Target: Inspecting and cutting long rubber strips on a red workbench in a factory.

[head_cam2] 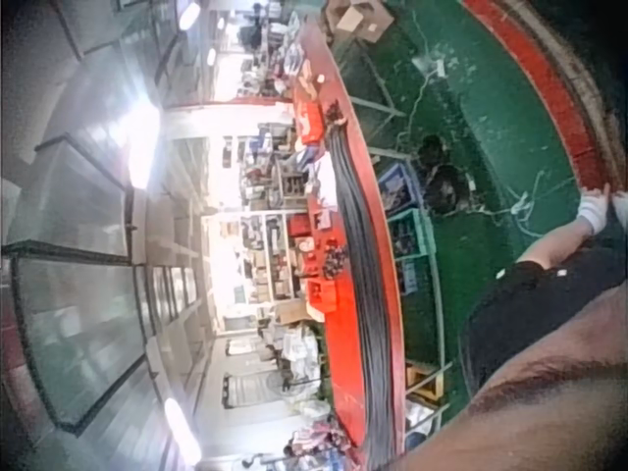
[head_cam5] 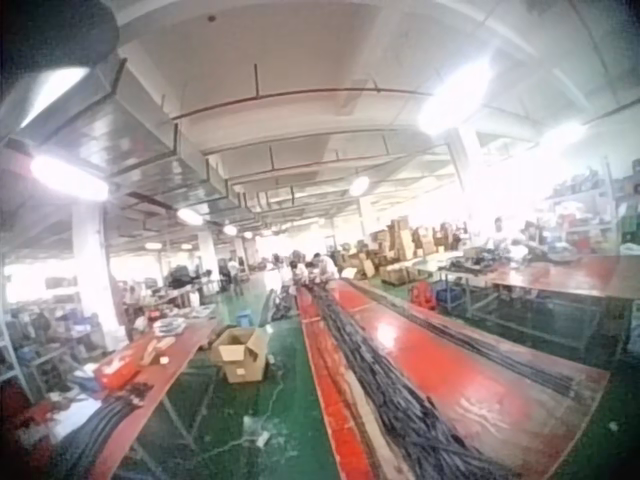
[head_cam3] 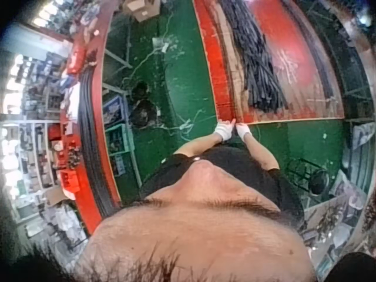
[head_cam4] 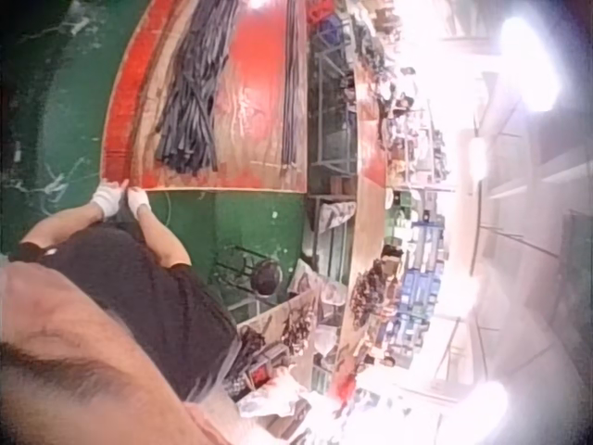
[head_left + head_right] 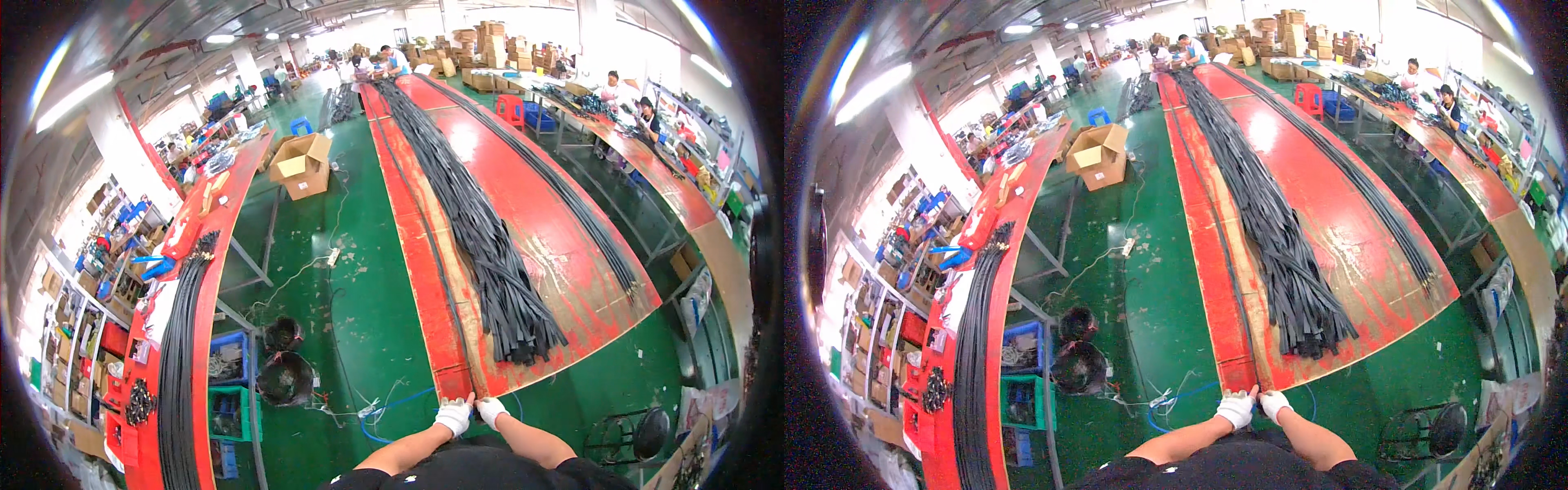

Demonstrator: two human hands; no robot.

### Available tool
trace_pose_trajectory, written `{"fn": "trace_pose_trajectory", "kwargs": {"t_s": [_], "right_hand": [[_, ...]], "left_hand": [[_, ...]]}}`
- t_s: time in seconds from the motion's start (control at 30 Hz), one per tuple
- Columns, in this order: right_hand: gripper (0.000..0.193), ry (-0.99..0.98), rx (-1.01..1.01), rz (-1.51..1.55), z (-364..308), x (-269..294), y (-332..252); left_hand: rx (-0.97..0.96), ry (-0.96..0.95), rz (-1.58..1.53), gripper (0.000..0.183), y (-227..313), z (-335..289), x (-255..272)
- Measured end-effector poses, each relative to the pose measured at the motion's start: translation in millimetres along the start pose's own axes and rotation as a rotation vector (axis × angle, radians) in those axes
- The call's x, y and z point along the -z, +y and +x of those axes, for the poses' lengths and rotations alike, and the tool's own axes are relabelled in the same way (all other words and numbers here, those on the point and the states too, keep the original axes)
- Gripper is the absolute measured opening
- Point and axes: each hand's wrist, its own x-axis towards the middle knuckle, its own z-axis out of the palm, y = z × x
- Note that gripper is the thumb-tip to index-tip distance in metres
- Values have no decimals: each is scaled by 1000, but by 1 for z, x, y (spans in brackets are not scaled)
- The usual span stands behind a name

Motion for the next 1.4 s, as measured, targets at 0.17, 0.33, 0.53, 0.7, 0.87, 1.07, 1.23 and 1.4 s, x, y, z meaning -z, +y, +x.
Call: {"fn": "trace_pose_trajectory", "kwargs": {"t_s": [0.17, 0.33, 0.53, 0.7, 0.87, 1.07, 1.23, 1.4], "right_hand": [[38, 7, -9, 33, -3, 3, -1], [40, 62, 49, -91, 9, 3, 14], [43, 33, 3, -62, 32, 1, 35], [42, 33, -25, 41, 36, -2, 39], [30, 38, 61, 0, 41, 5, 51], [42, 41, 22, 7, 35, -5, 40], [42, 56, 14, 7, 39, -2, 45], [42, 43, 10, -22, 44, -3, 46]], "left_hand": [[-3, -24, -7, 67, 0, 1, 6], [-20, -14, 14, 65, 1, 2, 2], [-19, -5, -16, 66, -1, 5, -1], [-19, -6, -15, 66, -2, 6, -2], [-34, 8, -28, 67, 2, 9, -5], [-7, -12, -24, 67, -5, 7, -7], [-8, -11, -29, 67, -1, 8, -5], [-3, 16, 6, 66, -1, 4, -1]]}}
